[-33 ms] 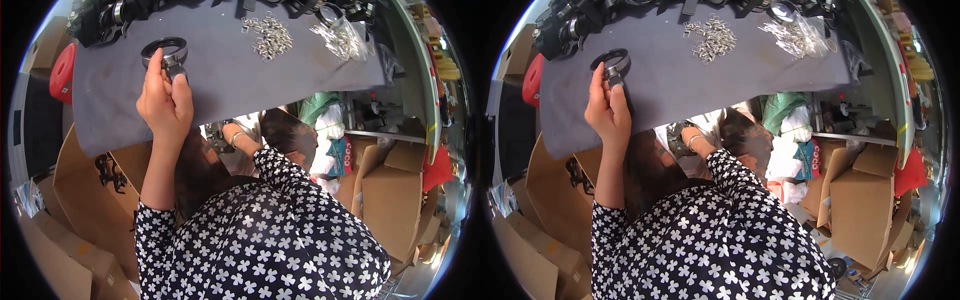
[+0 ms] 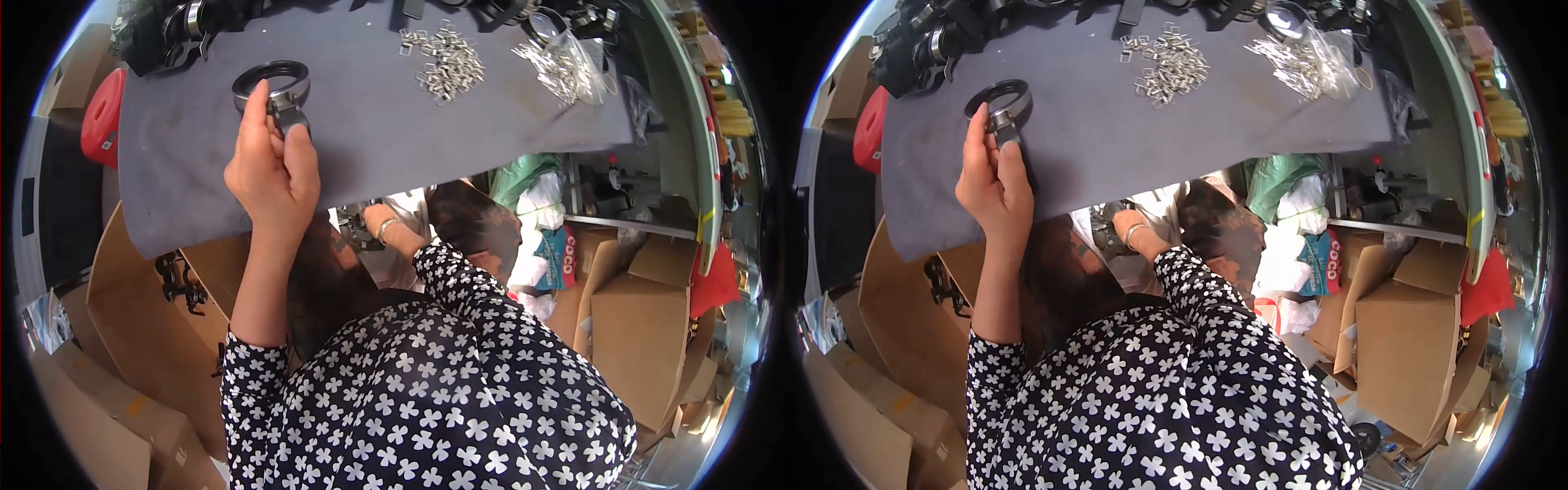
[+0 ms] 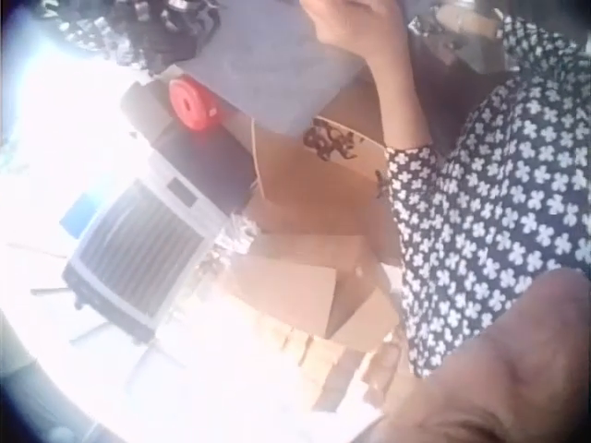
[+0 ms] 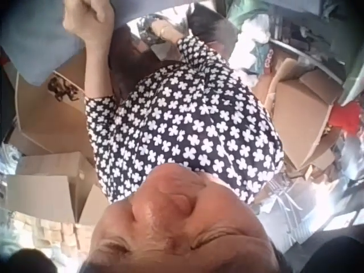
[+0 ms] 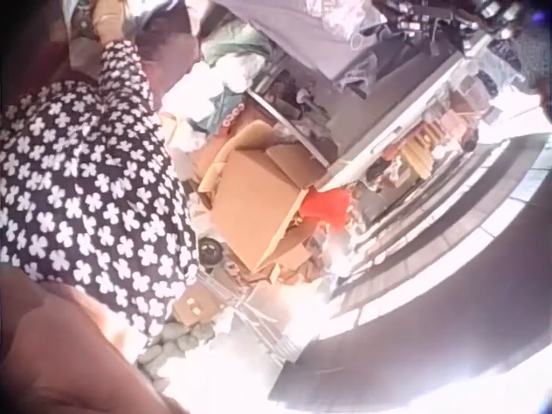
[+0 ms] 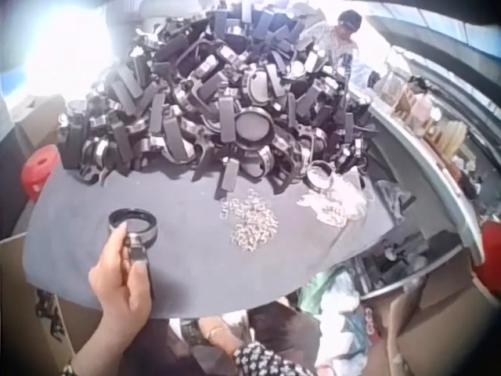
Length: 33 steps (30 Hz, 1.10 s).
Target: The person assembles mirrors by picking up small metal clips and mirror housings, attaching the clips and mirror inserts onto the mounts by hand, and placing finished mirrors into a box.
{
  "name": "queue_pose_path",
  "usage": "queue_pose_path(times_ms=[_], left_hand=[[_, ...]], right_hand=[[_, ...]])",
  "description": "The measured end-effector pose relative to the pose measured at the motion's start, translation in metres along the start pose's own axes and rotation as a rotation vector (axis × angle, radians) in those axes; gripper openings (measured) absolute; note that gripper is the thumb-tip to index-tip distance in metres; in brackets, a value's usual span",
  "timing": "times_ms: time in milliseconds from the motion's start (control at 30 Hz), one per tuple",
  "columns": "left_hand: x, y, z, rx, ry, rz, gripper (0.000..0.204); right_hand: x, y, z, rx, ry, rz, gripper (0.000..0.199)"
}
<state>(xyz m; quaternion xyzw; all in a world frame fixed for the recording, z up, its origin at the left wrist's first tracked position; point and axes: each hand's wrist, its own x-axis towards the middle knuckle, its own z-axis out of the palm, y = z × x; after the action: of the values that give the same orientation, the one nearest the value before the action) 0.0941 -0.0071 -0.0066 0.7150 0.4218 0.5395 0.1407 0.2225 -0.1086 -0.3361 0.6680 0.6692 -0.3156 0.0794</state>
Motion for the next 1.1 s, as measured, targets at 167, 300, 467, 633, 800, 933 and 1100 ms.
queue_pose_path(times_ms=[167, 300, 467, 633, 800, 933, 1100], left_hand=[[0.003, 0.007, -0.008, 0.019, -0.002, 0.059, 0.046], [-0.005, 0.002, -0.003, 0.044, -0.088, 0.076, 0.051], [-0.012, 0.004, -0.021, 0.084, -0.095, 0.038, 0.052], [-0.015, 0.007, -0.025, 0.158, -0.147, -0.017, 0.055], [-0.007, 0.011, -0.009, 0.072, -0.1, 0.007, 0.054], [-0.009, 0.009, -0.013, 0.106, -0.07, 0.007, 0.054], [-0.011, 0.009, -0.008, 0.104, 0.008, 0.039, 0.05]], right_hand=[[-0.043, 0.0, -0.002, 0.041, -0.004, -0.047, 0.014], [-0.038, -0.004, -0.009, 0.02, 0.194, -0.063, 0.015], [-0.036, -0.007, -0.032, 0.038, 0.343, -0.167, 0.015], [-0.011, -0.091, -0.096, 0.048, 0.302, -0.456, 0.015], [-0.037, -0.127, -0.15, -0.029, 0.206, -0.754, 0.015], [-0.052, -0.136, -0.154, -0.069, 0.151, -0.765, 0.016], [-0.061, -0.151, -0.135, -0.109, 0.147, -0.657, 0.016]])
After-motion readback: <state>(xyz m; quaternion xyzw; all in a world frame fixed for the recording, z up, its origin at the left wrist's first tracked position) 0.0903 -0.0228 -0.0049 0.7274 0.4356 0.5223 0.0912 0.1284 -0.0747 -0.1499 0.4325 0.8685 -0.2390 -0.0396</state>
